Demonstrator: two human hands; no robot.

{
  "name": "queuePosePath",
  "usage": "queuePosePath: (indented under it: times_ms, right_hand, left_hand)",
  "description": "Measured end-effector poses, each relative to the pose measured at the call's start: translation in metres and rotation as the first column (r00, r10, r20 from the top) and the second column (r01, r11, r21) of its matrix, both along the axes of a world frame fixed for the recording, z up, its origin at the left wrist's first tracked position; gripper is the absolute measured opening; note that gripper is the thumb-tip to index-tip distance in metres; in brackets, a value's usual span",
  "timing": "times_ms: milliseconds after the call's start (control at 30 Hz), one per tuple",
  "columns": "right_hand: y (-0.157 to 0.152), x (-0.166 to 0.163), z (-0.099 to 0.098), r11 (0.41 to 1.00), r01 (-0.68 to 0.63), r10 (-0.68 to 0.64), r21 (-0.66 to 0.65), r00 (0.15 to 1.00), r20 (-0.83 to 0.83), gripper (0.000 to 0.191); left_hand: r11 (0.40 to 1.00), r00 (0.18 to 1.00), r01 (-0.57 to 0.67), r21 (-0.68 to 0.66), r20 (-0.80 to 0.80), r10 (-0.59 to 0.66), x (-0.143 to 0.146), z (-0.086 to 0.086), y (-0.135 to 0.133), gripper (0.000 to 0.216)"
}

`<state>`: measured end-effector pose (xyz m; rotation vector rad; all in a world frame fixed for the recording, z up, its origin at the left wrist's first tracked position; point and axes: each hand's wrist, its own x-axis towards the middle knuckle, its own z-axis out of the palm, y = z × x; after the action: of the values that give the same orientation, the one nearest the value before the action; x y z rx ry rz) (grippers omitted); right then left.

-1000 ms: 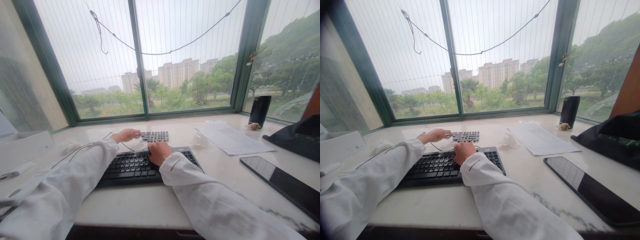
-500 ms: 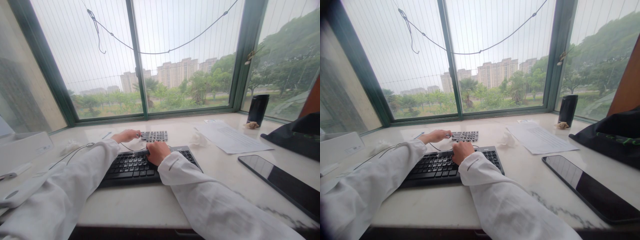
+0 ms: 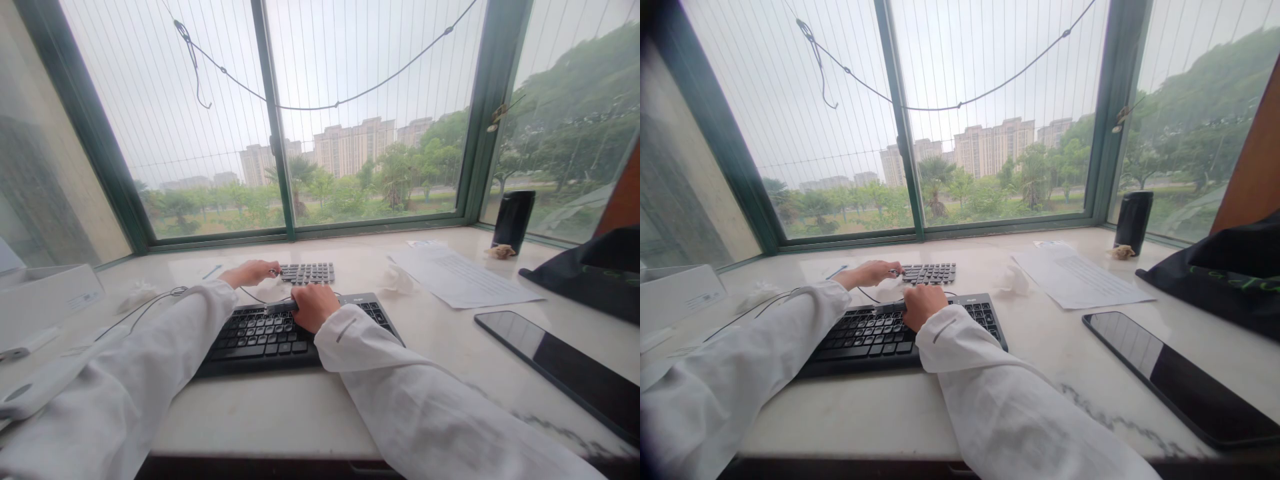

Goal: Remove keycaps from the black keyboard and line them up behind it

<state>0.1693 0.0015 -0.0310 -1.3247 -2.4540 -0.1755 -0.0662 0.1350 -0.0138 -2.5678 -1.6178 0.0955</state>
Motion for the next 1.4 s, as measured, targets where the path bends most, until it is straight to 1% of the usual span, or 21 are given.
queuePosePath:
  times_ms: [67,100,233,300,500,733,1233,1400]
  right_hand:
    - [0.000,0.000,0.001,1.000,0.004,-0.004,-0.015,1.000,0.012,0.024]
    - [0.000,0.000,0.001,1.000,0.006,-0.005,-0.020,1.000,0.018,0.024]
    - [-0.001,0.001,0.001,1.000,0.006,-0.005,-0.017,1.000,0.028,0.023]
    - [-0.001,0.001,0.002,1.000,0.005,-0.005,-0.018,1.000,0.026,0.023]
    - [-0.002,0.001,0.003,0.999,0.009,-0.009,-0.038,1.000,0.017,0.024]
    - [-0.001,0.000,0.001,0.999,0.003,-0.003,-0.033,1.000,0.006,0.025]
    - [-0.002,0.000,0.003,1.000,0.009,-0.009,-0.021,1.000,0.026,0.022]
    - [-0.001,0.000,0.002,0.999,0.005,-0.004,-0.041,1.000,0.013,0.023]
  left_hand:
    - [0.999,0.999,-0.037,-0.003,0.010,0.037,0.002,0.002,-0.003,0.032]
    - [0.999,0.999,-0.049,0.019,0.018,0.048,0.002,0.003,-0.004,0.031]
    - [0.982,0.997,-0.065,0.176,0.050,0.057,0.004,0.004,-0.006,0.027]
    - [0.976,0.996,-0.087,0.199,0.054,0.078,0.004,0.002,-0.004,0.025]
    - [0.969,0.987,-0.158,0.191,0.052,0.151,0.008,-0.005,0.006,0.024]
    - [0.966,0.980,-0.199,0.167,0.034,0.196,0.012,-0.009,0.014,0.024]
    - [0.968,0.981,-0.194,0.159,0.049,0.188,0.014,-0.010,0.012,0.022]
    - [0.965,0.981,-0.191,0.180,0.075,0.180,0.016,-0.003,0.006,0.024]
